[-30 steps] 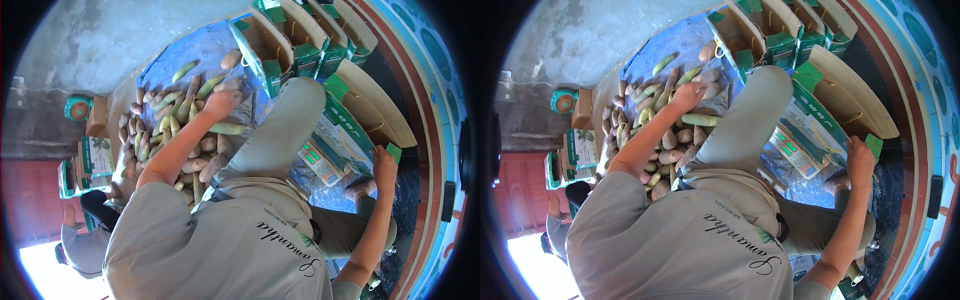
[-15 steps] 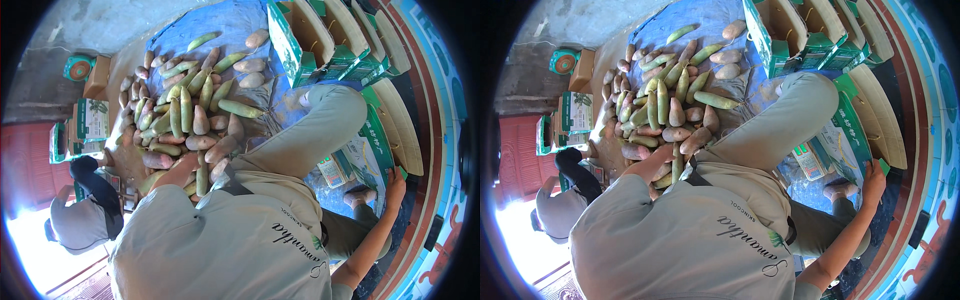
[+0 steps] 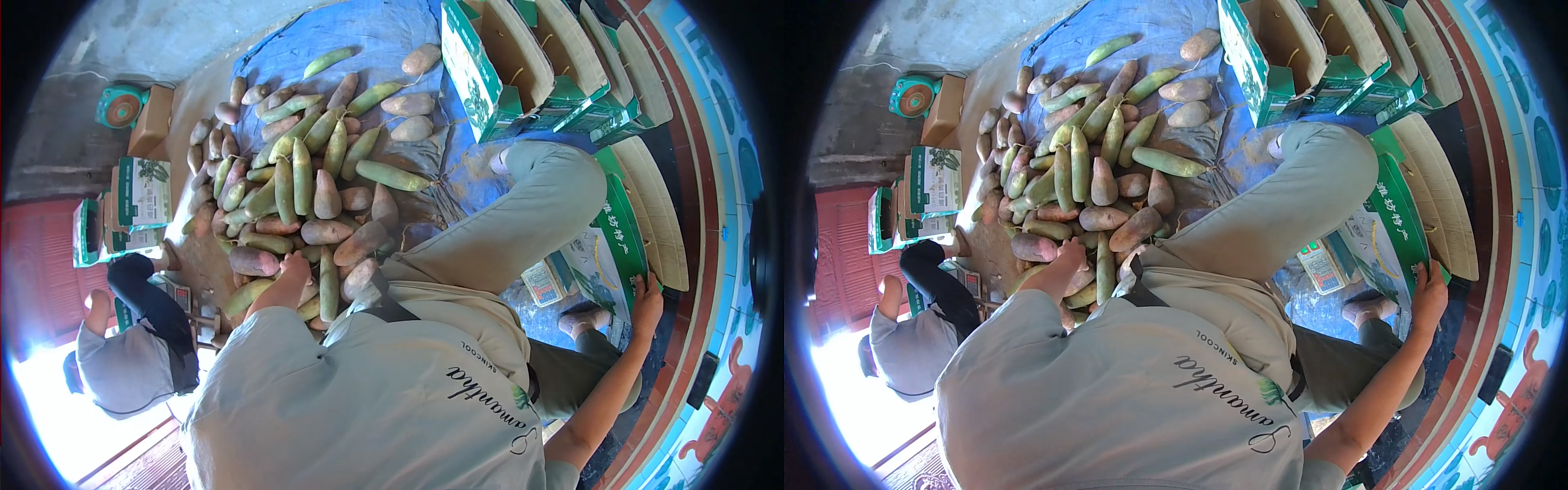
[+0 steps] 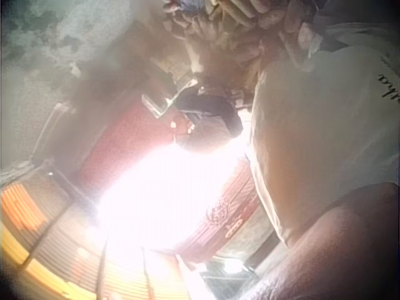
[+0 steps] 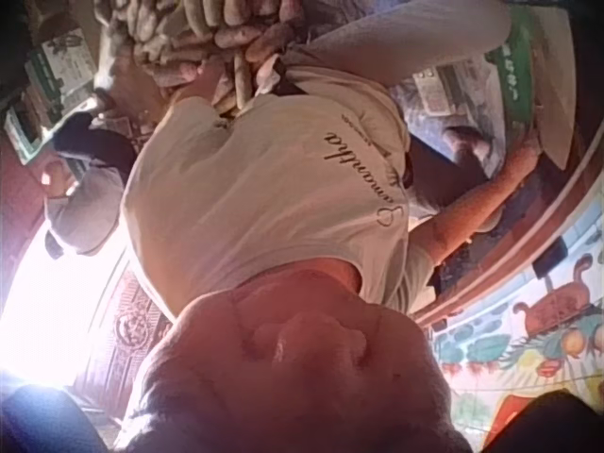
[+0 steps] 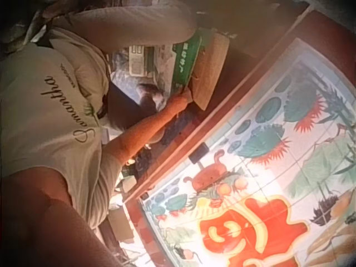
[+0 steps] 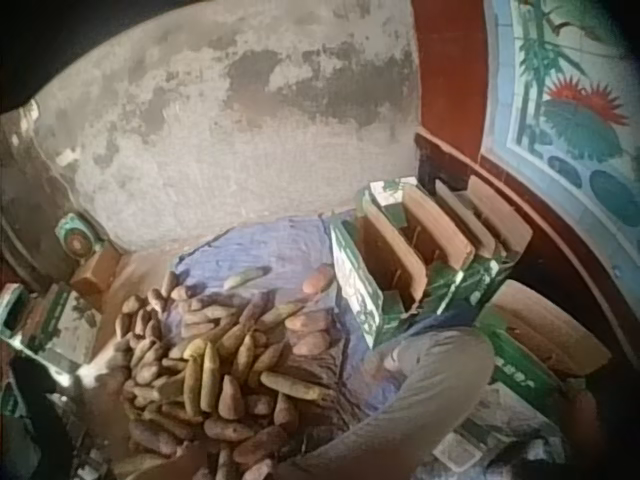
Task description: Packing radishes into cardboard boxes and weighing them on a scale.
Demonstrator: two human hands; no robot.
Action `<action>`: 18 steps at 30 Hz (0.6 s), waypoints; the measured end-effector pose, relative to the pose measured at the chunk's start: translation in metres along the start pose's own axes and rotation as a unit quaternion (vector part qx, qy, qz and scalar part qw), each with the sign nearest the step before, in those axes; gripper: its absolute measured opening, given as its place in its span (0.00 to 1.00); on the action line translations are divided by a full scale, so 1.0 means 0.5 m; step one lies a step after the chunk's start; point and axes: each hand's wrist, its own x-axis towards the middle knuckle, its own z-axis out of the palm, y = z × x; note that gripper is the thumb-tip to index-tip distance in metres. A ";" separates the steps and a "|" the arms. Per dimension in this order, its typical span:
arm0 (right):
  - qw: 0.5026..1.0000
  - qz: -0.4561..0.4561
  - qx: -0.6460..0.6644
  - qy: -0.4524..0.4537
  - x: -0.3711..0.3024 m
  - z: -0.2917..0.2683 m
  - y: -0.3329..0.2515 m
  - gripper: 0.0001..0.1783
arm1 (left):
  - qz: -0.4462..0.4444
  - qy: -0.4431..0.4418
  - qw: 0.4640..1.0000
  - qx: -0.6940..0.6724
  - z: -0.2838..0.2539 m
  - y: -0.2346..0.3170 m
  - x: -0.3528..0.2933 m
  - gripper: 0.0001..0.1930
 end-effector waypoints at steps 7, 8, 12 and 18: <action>1.000 -0.012 0.011 0.014 -0.004 0.004 0.010 0.19 | -0.028 0.036 0.998 -0.038 -0.008 -0.038 0.003 0.17; 1.000 -0.016 0.004 0.017 -0.004 0.004 0.010 0.19 | -0.021 0.041 0.998 -0.051 -0.001 -0.040 0.007 0.16; 1.000 -0.012 0.004 0.003 0.000 0.000 0.003 0.19 | 0.007 0.012 1.000 -0.001 -0.005 -0.040 0.008 0.16; 0.999 -0.028 0.011 0.033 -0.004 0.004 0.003 0.17 | 0.078 0.121 0.989 -0.012 -0.031 -0.059 0.006 0.13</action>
